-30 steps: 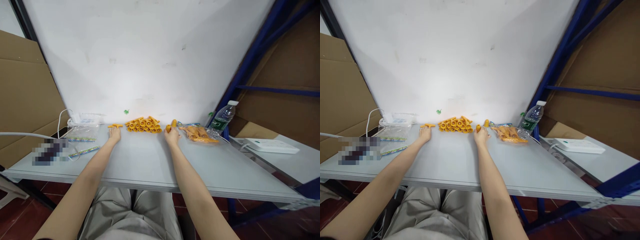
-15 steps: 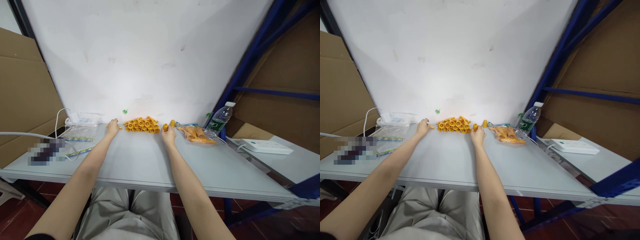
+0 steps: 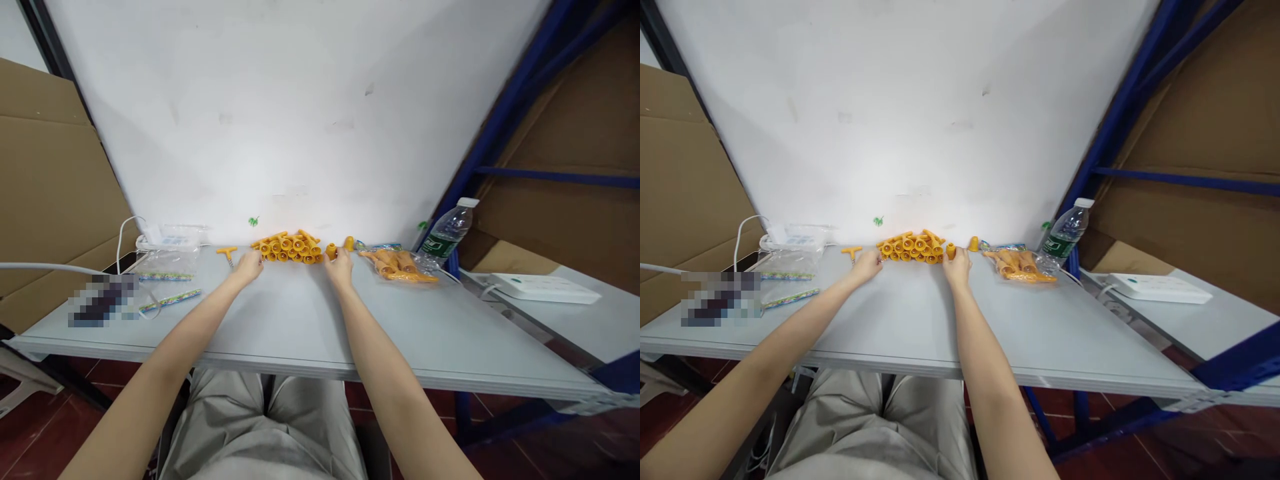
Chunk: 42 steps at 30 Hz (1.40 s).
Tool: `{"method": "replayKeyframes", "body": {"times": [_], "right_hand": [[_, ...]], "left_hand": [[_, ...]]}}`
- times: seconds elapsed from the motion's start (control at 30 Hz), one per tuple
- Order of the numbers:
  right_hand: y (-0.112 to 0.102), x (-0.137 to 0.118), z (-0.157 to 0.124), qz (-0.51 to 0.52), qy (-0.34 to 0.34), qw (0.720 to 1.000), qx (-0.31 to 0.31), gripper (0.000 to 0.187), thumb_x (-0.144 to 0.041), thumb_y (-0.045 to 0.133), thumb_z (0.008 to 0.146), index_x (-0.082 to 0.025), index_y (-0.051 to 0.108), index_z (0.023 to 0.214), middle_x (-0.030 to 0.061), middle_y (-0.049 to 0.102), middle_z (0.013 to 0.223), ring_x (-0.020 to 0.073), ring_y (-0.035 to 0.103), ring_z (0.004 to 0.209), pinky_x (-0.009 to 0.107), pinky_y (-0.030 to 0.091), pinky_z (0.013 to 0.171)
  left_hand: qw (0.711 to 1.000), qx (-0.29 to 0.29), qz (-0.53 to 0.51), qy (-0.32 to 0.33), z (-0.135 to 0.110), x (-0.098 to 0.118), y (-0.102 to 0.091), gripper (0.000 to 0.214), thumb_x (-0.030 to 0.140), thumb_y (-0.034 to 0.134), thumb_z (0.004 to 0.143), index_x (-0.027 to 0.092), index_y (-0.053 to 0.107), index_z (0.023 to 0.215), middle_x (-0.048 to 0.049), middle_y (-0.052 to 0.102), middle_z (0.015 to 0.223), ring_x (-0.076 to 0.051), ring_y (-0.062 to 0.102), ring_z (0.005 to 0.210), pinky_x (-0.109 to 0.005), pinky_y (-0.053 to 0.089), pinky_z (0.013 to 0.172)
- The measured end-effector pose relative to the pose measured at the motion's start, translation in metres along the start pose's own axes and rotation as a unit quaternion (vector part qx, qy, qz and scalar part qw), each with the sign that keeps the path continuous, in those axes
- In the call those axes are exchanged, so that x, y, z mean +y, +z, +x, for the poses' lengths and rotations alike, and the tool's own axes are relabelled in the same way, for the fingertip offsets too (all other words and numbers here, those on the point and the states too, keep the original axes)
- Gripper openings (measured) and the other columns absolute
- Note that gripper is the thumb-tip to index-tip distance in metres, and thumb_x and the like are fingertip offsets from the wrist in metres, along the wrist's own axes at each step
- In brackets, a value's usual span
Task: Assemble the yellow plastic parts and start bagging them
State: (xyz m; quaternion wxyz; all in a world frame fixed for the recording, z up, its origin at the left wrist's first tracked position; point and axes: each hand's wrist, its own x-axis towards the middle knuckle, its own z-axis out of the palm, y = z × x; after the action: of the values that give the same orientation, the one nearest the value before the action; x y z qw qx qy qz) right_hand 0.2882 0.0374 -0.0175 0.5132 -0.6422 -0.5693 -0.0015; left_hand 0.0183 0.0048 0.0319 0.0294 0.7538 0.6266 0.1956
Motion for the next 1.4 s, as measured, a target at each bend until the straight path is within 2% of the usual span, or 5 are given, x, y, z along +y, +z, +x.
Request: {"method": "replayKeyframes", "body": {"times": [0.27, 0.5, 0.9, 1.17, 1.4], "right_hand": [[0.007, 0.001, 0.005, 0.078, -0.071, 0.994, 0.036, 0.026, -0.042, 0.056, 0.077, -0.021, 0.050, 0.089, 0.0106, 0.060, 0.093, 0.0248, 0.056, 0.090, 0.041, 0.046, 0.084], [0.002, -0.023, -0.002, 0.146, -0.063, 0.987, -0.004, 0.043, -0.048, 0.055, 0.079, -0.015, 0.060, 0.105, 0.0136, 0.060, 0.103, 0.0226, 0.059, 0.080, 0.044, 0.050, 0.083], [0.003, -0.040, -0.017, 0.260, 0.008, 0.963, -0.074, 0.050, -0.058, 0.069, 0.068, -0.020, 0.055, 0.098, 0.0074, 0.065, 0.097, 0.0171, 0.058, 0.072, 0.036, 0.052, 0.071], [0.005, -0.049, -0.021, 0.299, 0.048, 0.946, -0.118, 0.057, -0.058, 0.070, 0.065, -0.018, 0.064, 0.106, 0.0110, 0.067, 0.106, 0.0224, 0.064, 0.083, 0.042, 0.054, 0.079], [0.002, -0.059, -0.028, 0.372, -0.017, 0.901, -0.221, 0.057, -0.056, 0.070, 0.070, -0.021, 0.064, 0.115, 0.0117, 0.069, 0.113, 0.0247, 0.068, 0.093, 0.042, 0.053, 0.087]], "left_hand": [[0.997, -0.070, -0.026, -0.003, -0.016, 0.022, 0.024, 0.022, 0.008, 0.056, 0.077, 0.016, 0.068, 0.093, -0.0108, 0.067, 0.104, -0.022, 0.062, 0.098, -0.029, 0.045, 0.084], [0.996, -0.004, 0.059, -0.064, -0.036, -0.005, 0.013, 0.039, 0.020, 0.051, 0.083, 0.023, 0.059, 0.122, -0.0146, 0.052, 0.130, -0.031, 0.044, 0.123, -0.046, 0.038, 0.098], [0.987, -0.122, 0.026, -0.103, -0.035, -0.023, 0.010, 0.038, 0.023, 0.041, 0.091, 0.024, 0.055, 0.126, -0.0153, 0.057, 0.119, -0.026, 0.062, 0.103, -0.036, 0.045, 0.087], [0.996, 0.004, -0.078, -0.042, -0.034, -0.023, 0.018, 0.031, 0.028, 0.044, 0.092, 0.023, 0.052, 0.121, -0.0101, 0.060, 0.102, -0.022, 0.062, 0.091, -0.033, 0.047, 0.083], [0.990, 0.078, -0.114, -0.023, -0.033, -0.022, 0.017, 0.029, 0.026, 0.048, 0.090, 0.022, 0.057, 0.117, -0.0080, 0.058, 0.097, -0.022, 0.060, 0.088, -0.035, 0.048, 0.085]]}}
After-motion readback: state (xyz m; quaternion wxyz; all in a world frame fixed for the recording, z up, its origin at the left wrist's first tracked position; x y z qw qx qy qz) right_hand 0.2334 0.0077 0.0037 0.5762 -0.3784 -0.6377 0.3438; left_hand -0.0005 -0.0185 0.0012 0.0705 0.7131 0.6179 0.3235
